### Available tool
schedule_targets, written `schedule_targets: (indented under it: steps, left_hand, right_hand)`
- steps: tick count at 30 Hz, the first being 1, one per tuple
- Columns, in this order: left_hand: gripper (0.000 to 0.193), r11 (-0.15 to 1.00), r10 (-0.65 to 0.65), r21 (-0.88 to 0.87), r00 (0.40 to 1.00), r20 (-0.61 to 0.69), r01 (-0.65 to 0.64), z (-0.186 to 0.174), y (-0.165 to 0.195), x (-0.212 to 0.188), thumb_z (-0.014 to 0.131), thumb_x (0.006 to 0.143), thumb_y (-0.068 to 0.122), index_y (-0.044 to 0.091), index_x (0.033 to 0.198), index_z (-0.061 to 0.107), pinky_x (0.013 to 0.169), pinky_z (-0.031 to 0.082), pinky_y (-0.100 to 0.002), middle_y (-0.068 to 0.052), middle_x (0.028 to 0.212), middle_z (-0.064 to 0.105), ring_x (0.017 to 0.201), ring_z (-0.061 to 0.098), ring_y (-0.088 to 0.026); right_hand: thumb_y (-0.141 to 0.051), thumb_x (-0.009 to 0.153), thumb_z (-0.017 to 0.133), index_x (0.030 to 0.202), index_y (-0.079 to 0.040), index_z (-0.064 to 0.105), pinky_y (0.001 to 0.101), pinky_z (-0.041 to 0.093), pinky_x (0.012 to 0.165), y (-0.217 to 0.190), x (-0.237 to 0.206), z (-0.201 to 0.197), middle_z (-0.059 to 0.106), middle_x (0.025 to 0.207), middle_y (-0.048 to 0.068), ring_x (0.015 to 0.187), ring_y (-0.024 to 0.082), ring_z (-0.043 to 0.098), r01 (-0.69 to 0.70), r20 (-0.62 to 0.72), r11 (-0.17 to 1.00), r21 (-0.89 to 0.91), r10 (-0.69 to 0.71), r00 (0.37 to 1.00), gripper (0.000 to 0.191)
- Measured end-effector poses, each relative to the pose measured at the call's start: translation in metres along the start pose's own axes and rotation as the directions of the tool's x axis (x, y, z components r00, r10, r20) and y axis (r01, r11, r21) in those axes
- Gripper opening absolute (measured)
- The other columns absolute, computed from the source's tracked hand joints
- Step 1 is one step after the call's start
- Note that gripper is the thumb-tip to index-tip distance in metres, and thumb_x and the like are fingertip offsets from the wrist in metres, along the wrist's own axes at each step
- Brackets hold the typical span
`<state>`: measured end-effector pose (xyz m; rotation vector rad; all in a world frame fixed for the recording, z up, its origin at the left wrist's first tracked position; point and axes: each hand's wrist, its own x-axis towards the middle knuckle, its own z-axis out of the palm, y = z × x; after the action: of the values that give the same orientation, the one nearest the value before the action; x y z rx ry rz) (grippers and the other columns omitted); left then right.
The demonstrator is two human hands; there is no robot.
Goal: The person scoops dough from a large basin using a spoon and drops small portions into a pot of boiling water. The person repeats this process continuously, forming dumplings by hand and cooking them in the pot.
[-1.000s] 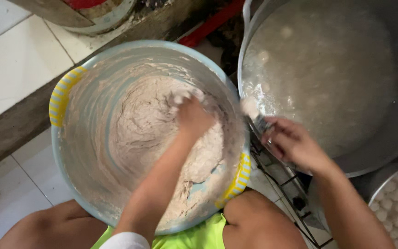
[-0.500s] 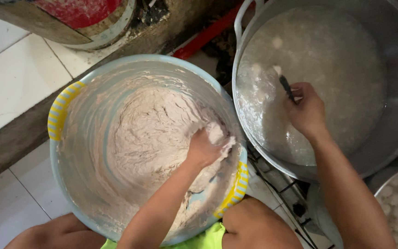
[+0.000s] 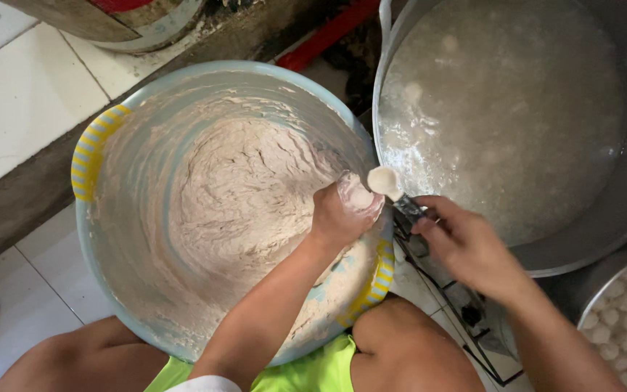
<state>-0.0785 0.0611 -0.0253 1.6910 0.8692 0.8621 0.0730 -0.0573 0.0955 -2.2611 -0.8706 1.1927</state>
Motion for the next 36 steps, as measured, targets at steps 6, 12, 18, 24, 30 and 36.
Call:
schedule_targets:
  steps: [6,12,18,24,30,36]
  left_hand:
    - [0.017,0.983,-0.132,0.134,0.991,0.04,0.125,0.004,0.001,-0.001,0.079,0.076,0.013,0.008,0.091,0.074,0.073,0.059,-0.041,-0.017,0.085,0.074,0.082,0.074,-0.037]
    - [0.031,0.915,-0.266,0.349,0.954,0.141,0.203,0.0,-0.012,0.004,0.077,0.078,0.03,0.007,0.099,0.074,0.086,0.049,-0.051,-0.021,0.095,0.074,0.091,0.069,-0.042]
    - [0.04,0.876,-0.187,0.457,0.982,0.03,0.153,0.001,-0.033,-0.012,0.079,0.074,0.039,0.005,0.095,0.074,0.095,0.05,-0.051,-0.022,0.096,0.074,0.094,0.065,-0.046]
    - [0.02,0.958,-0.118,0.258,0.992,-0.051,0.127,0.009,-0.042,-0.016,0.076,0.086,0.026,0.007,0.091,0.071,0.079,0.057,-0.045,-0.016,0.089,0.074,0.085,0.07,-0.039]
    - [0.018,0.991,-0.137,-0.021,0.989,-0.062,0.136,0.011,-0.021,-0.016,0.079,0.079,0.014,0.004,0.089,0.068,0.066,0.057,-0.037,-0.014,0.081,0.072,0.073,0.073,-0.03]
    - [0.016,0.97,-0.203,0.154,0.973,0.109,0.186,0.011,-0.009,-0.009,0.076,0.078,0.017,0.005,0.088,0.075,0.07,0.059,-0.04,-0.019,0.082,0.073,0.079,0.074,-0.035]
  right_hand:
    - [-0.013,0.095,0.064,0.13,-0.004,0.064,0.0299,0.051,0.058,-0.008,-0.01,0.019,0.067,0.077,0.003,0.063,0.01,0.062,0.225,0.023,0.97,-0.091,-0.224,0.974,0.037]
    - [-0.013,0.095,0.057,0.137,-0.008,0.063,0.0324,0.044,0.052,0.008,0.022,0.004,0.07,0.084,0.002,0.058,0.015,0.053,-0.083,0.17,0.965,0.25,0.04,0.985,0.043]
    - [-0.011,0.096,0.058,0.146,-0.009,0.056,0.0361,0.054,0.07,0.023,0.067,-0.024,0.073,0.1,0.01,0.076,0.017,0.065,0.188,-0.206,0.97,-0.155,-0.218,0.954,0.051]
    - [-0.013,0.101,0.062,0.147,-0.009,0.06,0.0398,0.055,0.071,0.016,0.07,-0.037,0.072,0.104,0.02,0.08,0.022,0.067,0.174,-0.269,0.943,-0.283,-0.252,0.93,0.046]
    - [-0.013,0.093,0.067,0.137,-0.008,0.064,0.0366,0.053,0.063,0.005,0.009,-0.001,0.072,0.095,0.016,0.07,0.02,0.064,0.083,-0.038,0.996,-0.034,-0.084,0.996,0.045]
    - [-0.012,0.092,0.066,0.134,-0.003,0.062,0.0316,0.055,0.065,0.006,-0.011,0.021,0.071,0.088,0.007,0.071,0.014,0.065,0.265,0.003,0.961,-0.082,-0.266,0.964,0.043]
